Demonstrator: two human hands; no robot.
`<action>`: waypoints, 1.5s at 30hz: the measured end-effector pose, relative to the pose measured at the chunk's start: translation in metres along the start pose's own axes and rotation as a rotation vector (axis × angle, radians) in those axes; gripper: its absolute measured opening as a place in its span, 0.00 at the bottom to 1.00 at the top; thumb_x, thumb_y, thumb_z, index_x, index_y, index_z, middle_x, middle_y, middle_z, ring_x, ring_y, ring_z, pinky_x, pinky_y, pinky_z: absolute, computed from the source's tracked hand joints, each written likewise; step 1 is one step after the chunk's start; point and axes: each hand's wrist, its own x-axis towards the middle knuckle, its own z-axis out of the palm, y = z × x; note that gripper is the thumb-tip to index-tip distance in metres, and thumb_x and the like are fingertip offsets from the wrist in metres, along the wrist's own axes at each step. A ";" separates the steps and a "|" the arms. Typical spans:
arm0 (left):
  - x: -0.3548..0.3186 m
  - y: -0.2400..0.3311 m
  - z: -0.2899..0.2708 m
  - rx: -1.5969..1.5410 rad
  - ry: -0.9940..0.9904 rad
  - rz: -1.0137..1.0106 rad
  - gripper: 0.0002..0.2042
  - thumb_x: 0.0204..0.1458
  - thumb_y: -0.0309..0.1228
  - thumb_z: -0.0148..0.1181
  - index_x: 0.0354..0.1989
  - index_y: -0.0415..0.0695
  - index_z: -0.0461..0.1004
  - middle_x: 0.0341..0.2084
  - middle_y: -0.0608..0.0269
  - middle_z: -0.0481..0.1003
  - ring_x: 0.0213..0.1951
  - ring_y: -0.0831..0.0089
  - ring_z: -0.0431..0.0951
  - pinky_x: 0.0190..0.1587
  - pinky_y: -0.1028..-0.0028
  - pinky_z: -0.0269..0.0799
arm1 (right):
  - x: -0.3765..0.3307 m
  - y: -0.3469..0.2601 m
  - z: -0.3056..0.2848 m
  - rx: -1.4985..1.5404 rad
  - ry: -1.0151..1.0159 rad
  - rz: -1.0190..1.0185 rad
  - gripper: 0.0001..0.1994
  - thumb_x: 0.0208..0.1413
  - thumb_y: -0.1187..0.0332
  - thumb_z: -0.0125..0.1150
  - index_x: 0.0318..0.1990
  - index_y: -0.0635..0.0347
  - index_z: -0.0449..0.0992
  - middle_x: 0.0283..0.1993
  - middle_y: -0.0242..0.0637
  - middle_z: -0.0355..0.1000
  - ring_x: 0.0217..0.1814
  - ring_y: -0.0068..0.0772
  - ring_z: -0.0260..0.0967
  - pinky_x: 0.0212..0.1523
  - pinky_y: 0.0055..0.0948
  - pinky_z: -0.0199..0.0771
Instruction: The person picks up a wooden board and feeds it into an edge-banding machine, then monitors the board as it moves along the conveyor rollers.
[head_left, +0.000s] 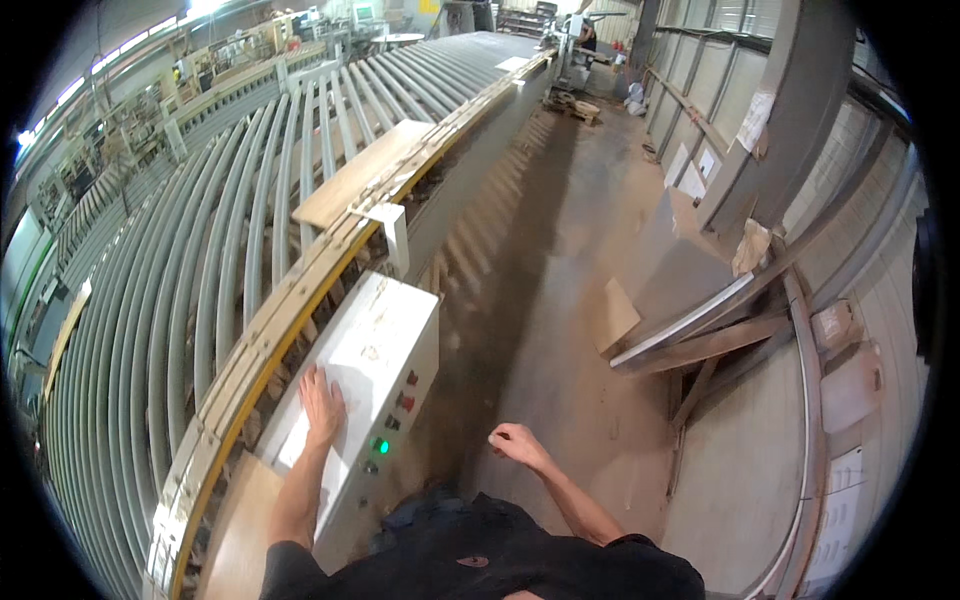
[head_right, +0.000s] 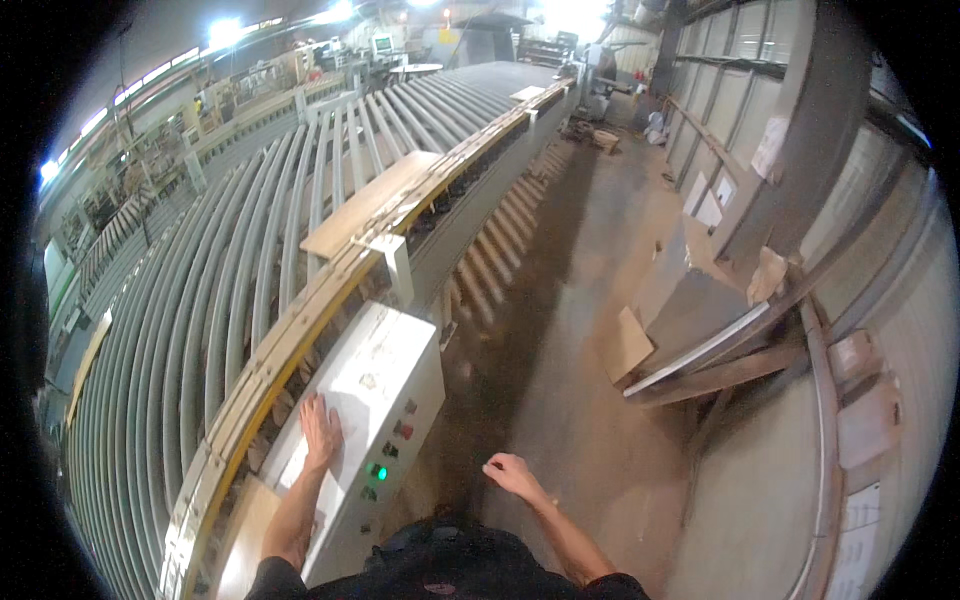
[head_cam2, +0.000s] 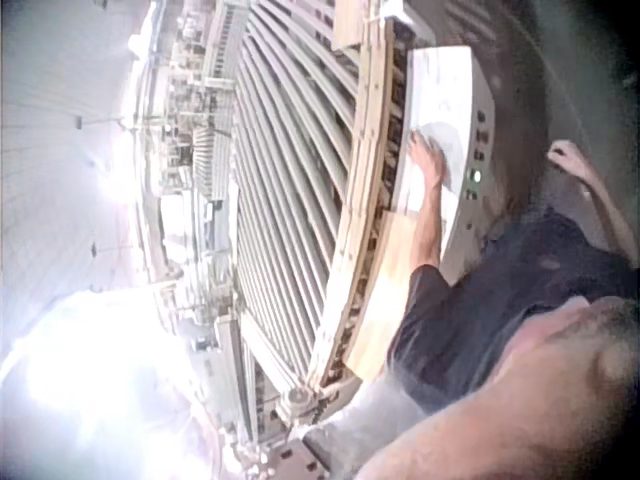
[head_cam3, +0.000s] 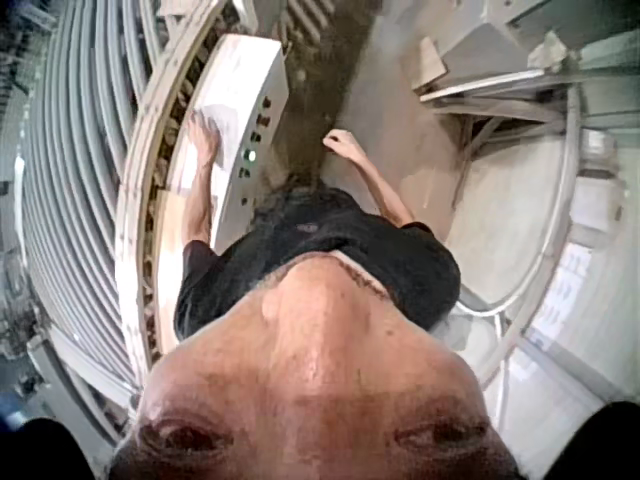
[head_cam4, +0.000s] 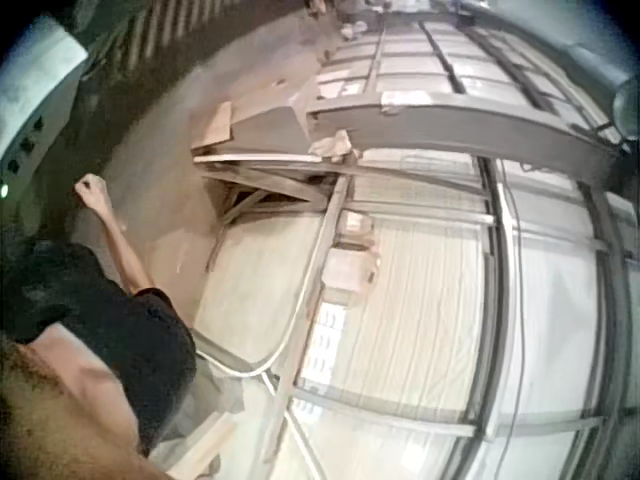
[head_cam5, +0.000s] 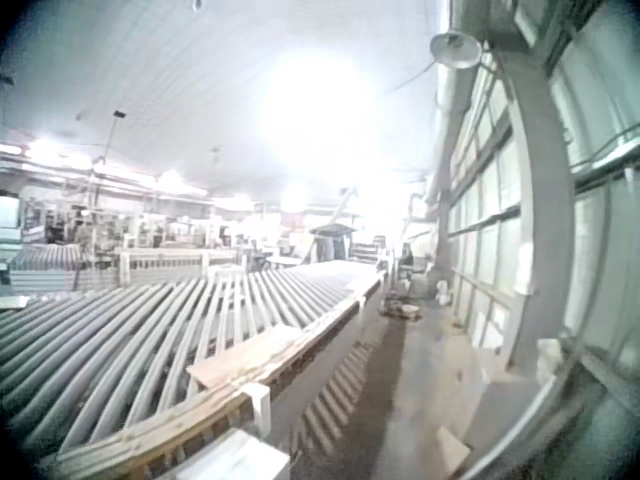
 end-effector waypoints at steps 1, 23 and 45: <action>0.002 0.001 0.002 0.016 -0.007 -0.016 0.20 0.48 0.23 0.56 0.50 0.31 0.64 0.53 0.38 0.64 0.54 0.42 0.63 0.59 0.51 0.57 | 0.003 -0.010 -0.011 0.053 -0.005 0.128 0.13 0.56 0.62 0.56 0.36 0.66 0.76 0.28 0.36 0.75 0.28 0.26 0.74 0.31 0.26 0.74; 0.012 0.027 -0.007 0.146 -0.141 -0.299 0.24 0.60 0.36 0.48 0.59 0.31 0.60 0.60 0.41 0.59 0.63 0.50 0.58 0.66 0.58 0.54 | 0.383 -0.140 0.013 -0.565 -0.161 -0.289 0.30 0.62 0.46 0.41 0.47 0.71 0.71 0.45 0.64 0.71 0.52 0.66 0.66 0.53 0.53 0.64; 0.005 0.035 -0.003 0.232 -0.072 -0.266 0.24 0.56 0.33 0.52 0.57 0.31 0.61 0.59 0.42 0.60 0.62 0.49 0.59 0.64 0.59 0.57 | 0.383 -0.126 0.016 -0.485 -0.201 -0.449 0.28 0.63 0.49 0.43 0.45 0.74 0.70 0.44 0.64 0.72 0.49 0.66 0.68 0.49 0.53 0.65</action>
